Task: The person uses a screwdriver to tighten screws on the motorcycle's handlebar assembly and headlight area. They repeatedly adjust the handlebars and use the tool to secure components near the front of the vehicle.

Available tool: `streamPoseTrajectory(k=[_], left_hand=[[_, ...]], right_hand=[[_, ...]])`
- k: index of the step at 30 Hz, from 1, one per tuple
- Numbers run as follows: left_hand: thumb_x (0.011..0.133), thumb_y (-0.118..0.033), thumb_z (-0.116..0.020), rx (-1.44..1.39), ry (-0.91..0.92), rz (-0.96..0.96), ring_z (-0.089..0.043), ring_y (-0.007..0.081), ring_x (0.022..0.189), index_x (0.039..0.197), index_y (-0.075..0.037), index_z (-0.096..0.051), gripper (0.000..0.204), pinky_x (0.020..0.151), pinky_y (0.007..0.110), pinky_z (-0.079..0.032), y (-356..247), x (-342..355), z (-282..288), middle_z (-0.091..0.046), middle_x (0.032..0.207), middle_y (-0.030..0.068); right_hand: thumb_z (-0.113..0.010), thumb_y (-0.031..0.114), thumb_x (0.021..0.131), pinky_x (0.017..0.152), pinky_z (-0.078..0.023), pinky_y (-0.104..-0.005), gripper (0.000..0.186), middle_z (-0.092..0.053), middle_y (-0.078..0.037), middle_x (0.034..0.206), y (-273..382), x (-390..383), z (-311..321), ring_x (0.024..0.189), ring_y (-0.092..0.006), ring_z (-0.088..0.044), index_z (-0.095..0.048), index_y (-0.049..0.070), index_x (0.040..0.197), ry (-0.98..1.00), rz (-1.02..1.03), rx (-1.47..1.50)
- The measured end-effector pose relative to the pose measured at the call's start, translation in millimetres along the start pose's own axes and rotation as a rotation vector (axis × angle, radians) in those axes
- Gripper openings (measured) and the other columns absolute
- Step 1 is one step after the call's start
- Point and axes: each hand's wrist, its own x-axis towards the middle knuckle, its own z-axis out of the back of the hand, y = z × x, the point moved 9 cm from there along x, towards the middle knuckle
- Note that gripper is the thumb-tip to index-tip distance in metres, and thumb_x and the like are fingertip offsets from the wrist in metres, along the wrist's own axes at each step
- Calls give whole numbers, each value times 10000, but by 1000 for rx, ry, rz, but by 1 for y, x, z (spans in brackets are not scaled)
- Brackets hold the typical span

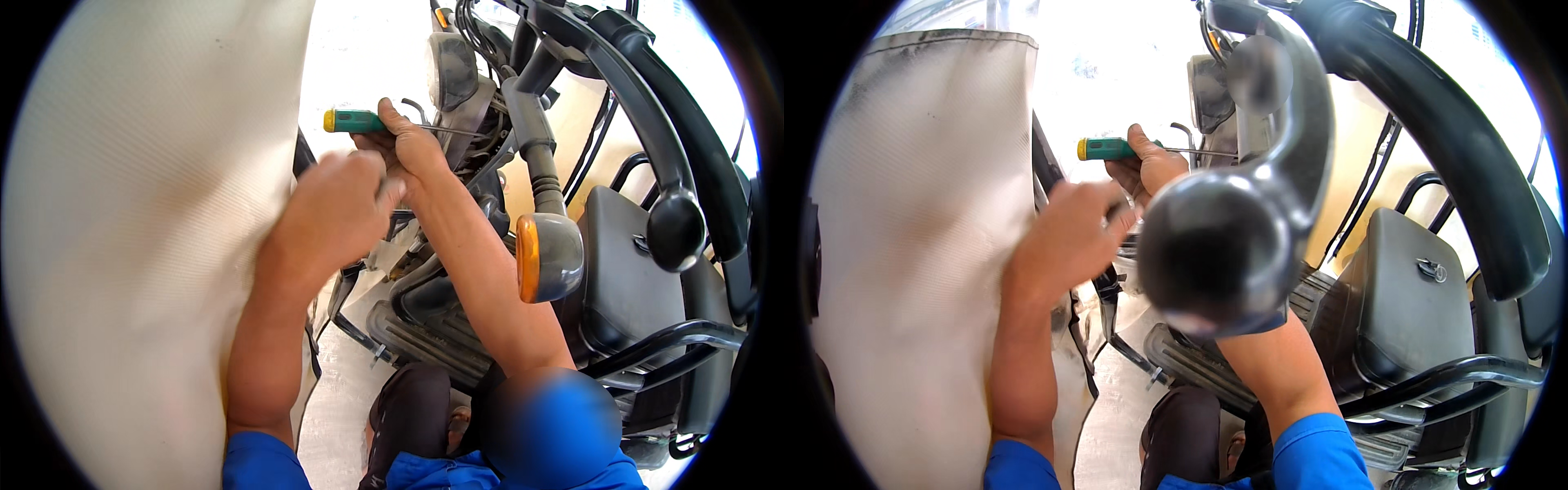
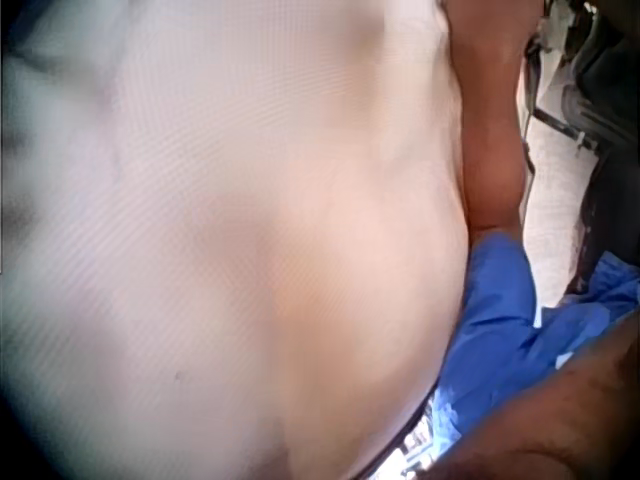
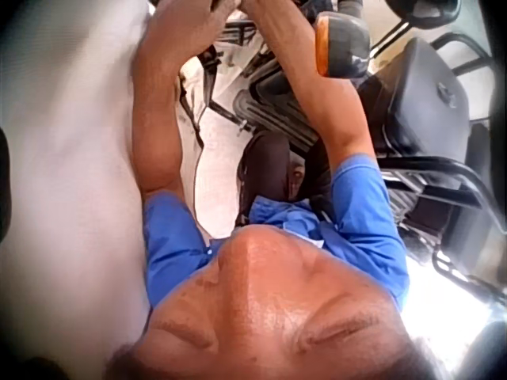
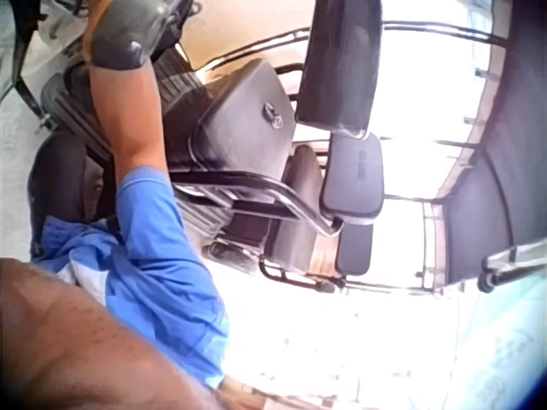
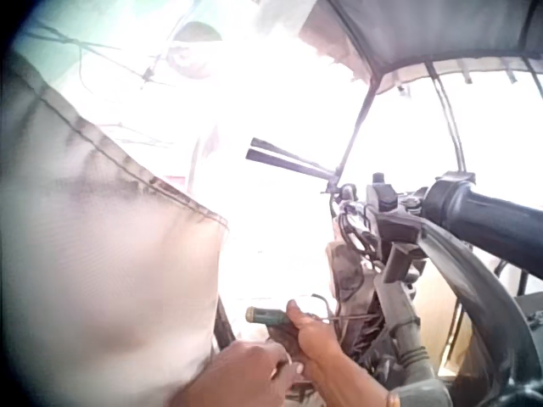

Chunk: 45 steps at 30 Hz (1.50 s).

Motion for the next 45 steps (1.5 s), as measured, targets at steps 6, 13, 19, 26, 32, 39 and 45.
streamPoseTrajectory(k=[6, 13, 19, 26, 32, 39, 45], left_hand=[[868, -148, -708, 42, -541, -167, -621, 383, 1061, 1086, 59, -669, 303, 943, 436, -479, 21, 20, 39, -667, 1102, 230], [866, -111, -703, -24, -374, -188, -632, 376, 1090, 1197, 46, -643, 371, 977, 434, -467, 37, 42, 21, -690, 1130, 213], [858, -119, -701, 301, -376, -283, -661, 320, 971, 1145, -18, -680, 305, 861, 421, -502, 27, 44, 7, -691, 1020, 145], [855, -130, -703, 179, -538, -307, -652, 290, 942, 1132, -29, -688, 295, 819, 405, -510, 27, 35, 14, -653, 944, 108], [840, -109, -718, 105, -570, -314, -652, 280, 898, 1112, -27, -696, 285, 781, 396, -512, 28, 31, 15, -640, 914, 104], [836, -100, -728, 45, -566, -327, -657, 268, 840, 1112, -30, -708, 285, 745, 385, -515, 27, 29, 15, -642, 896, 102], [838, -109, -733, 65, -570, -316, -659, 261, 835, 1119, -37, -710, 291, 744, 381, -514, 28, 31, 14, -648, 898, 98]], right_hand=[[-563, 258, 1038, 946, -569, -359, 290, -636, -140, 1035, 3, -16, -10, 989, -235, -644, -571, -23, 1110, 99, 21, -1], [-497, 282, 1064, 882, -608, -398, 361, -638, -187, 1013, 5, -20, -3, 942, -272, -672, -554, -73, 1095, 98, 18, -4], [-456, 285, 1077, 841, -623, -391, 359, -652, -172, 1014, 4, -14, 1, 876, -263, -695, -552, -61, 1087, 106, 105, -7], [-402, 300, 1078, 816, -627, -401, 367, -662, -185, 1029, 19, -15, 7, 900, -257, -706, -513, -43, 1146, 122, 200, -11], [-435, 217, 1058, 753, -635, -349, 276, -670, -175, 982, 35, -13, 35, 871, -258, -708, -527, -41, 1092, -13, 259, -57], [-426, 182, 1059, 785, -641, -336, 271, -669, -194, 981, 34, -14, 37, 849, -252, -715, -524, -70, 1084, 41, 270, -16], [-421, 168, 1062, 814, -644, -343, 267, -668, -200, 983, 35, -14, 37, 853, -259, -719, -523, -78, 1082, 31, 276, -10]])
